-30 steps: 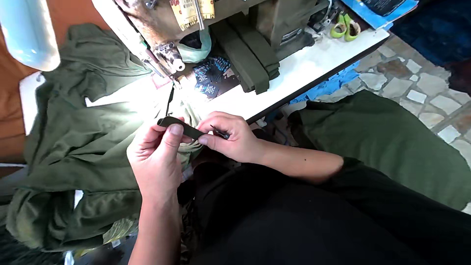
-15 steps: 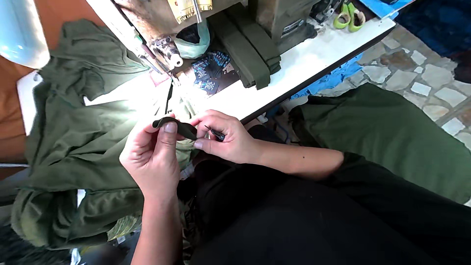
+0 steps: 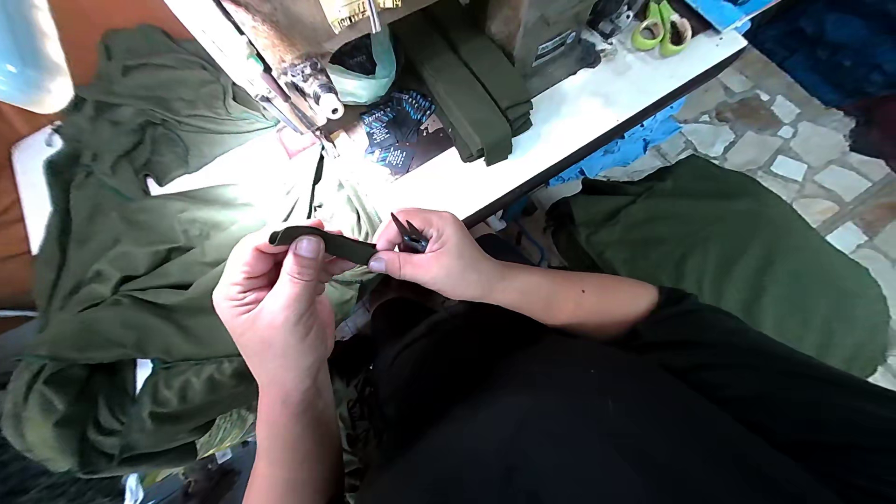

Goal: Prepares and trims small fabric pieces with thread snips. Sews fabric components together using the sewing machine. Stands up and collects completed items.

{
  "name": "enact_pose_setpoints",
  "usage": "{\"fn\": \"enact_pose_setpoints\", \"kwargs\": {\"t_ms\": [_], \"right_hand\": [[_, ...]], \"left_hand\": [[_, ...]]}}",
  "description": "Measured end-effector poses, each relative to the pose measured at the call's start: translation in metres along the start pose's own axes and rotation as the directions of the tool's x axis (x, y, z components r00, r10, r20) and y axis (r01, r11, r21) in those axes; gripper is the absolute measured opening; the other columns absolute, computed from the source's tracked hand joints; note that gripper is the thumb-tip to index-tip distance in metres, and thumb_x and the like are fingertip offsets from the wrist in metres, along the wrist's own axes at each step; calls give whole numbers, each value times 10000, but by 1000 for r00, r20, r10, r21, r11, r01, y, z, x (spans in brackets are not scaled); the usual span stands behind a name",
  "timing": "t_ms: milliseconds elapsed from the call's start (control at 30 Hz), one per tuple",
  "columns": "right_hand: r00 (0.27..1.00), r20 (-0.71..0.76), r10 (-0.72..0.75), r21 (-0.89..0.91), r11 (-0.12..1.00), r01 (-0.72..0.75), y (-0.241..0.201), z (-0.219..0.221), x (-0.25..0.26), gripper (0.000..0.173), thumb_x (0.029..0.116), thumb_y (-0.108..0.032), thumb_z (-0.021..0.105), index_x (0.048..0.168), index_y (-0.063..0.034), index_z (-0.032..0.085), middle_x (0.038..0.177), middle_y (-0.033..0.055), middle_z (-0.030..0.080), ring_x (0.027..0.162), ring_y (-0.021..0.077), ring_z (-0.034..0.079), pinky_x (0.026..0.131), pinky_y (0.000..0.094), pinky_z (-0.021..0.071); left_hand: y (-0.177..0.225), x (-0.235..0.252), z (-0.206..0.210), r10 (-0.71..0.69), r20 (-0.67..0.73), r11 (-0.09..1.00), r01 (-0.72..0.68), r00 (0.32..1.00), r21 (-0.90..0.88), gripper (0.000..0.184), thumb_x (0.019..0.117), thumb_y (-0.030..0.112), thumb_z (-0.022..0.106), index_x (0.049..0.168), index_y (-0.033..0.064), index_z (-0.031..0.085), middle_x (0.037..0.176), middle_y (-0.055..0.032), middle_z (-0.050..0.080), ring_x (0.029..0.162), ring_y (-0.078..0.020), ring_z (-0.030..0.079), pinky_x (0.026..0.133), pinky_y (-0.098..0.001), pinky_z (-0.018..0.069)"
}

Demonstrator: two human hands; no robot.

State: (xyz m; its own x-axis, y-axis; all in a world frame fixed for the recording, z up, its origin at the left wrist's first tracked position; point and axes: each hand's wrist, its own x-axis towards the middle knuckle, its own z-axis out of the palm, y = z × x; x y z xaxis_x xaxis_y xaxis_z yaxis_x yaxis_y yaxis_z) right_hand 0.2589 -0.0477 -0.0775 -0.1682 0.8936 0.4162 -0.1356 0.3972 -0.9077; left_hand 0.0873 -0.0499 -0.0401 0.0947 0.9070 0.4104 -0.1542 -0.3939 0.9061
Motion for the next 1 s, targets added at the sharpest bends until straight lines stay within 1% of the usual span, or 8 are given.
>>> {"fn": "enact_pose_setpoints", "kwargs": {"t_ms": [233, 300, 367, 433, 533, 767, 900, 1000], "right_hand": [[998, -10, 54, 26, 998, -54, -1, -1, -1, 112, 879, 19, 701, 816, -12, 614, 781, -8, 622, 652, -55, 509, 580, 104, 414], [992, 12, 123, 6, 992, -123, -3, -4, -4, 88, 885, 28, 689, 932, 13, 617, 746, -25, 574, 599, -47, 485, 543, 103, 412], [965, 80, 250, -57, 968, -246, -7, -10, -10, 194, 915, 30, 666, 1108, 54, 670, 706, -2, 569, 537, -6, 468, 489, 139, 406], [924, 152, 352, -163, 931, -328, -9, -18, -18, 72, 944, -12, 643, 981, 19, 697, 639, -5, 553, 501, 3, 450, 474, 162, 390], [877, 239, 416, -230, 902, -365, -6, -29, -34, 90, 967, -23, 615, 895, 12, 655, 634, -25, 529, 531, -30, 450, 511, 129, 387], [865, 210, 456, -264, 878, -399, 0, -39, -51, 115, 966, -20, 588, 865, 5, 636, 620, -40, 510, 529, -43, 444, 515, 119, 378], [859, 268, 436, -268, 890, -369, 1, -39, -47, 158, 956, -11, 581, 803, -5, 620, 614, -57, 489, 539, -56, 426, 522, 110, 355], [895, 310, 322, -368, 908, -199, 4, -33, -20, 141, 942, -33, 588, 841, 35, 658, 704, 27, 561, 637, 32, 499, 593, 203, 423]], "left_hand": [[-1, -2, -1, -36, -5, 998, 35, 999, -48, 116, 995, 129, 658, 1066, 188, 729, 971, 49, 768, 816, -101, 755, 750, -287, 656], [-5, -4, 1, -109, -31, 992, 107, 994, -64, 123, 1009, 120, 614, 1023, 196, 711, 945, 47, 763, 789, -91, 747, 731, -277, 648], [-12, -10, 6, -242, -84, 967, 234, 967, -101, 199, 1013, 66, 527, 965, 178, 685, 897, 31, 758, 738, -84, 735, 687, -257, 636], [-20, -19, 12, -396, -123, 910, 372, 910, -181, 254, 1031, 35, 457, 939, 147, 665, 861, 8, 751, 694, -81, 722, 654, -246, 627], [-33, -33, 20, -551, -107, 805, 494, 827, -329, 282, 1039, 24, 419, 899, 126, 642, 824, -20, 738, 667, -82, 712, 640, -239, 619], [-41, -40, 30, -619, -82, 743, 549, 781, -382, 288, 1051, 17, 398, 923, 99, 643, 853, -42, 746, 664, -82, 710, 613, -224, 607], [-41, -32, 16, -529, -5, 838, 521, 849, -161, 259, 992, 2, 445, 902, 131, 651, 800, 10, 729, 632, -53, 680, 599, -214, 592], [-40, 2, -12, -282, 138, 940, 245, 949, 238, 187, 898, 57, 491, 869, 170, 638, 833, 106, 719, 716, 21, 668, 659, -181, 574]]}}
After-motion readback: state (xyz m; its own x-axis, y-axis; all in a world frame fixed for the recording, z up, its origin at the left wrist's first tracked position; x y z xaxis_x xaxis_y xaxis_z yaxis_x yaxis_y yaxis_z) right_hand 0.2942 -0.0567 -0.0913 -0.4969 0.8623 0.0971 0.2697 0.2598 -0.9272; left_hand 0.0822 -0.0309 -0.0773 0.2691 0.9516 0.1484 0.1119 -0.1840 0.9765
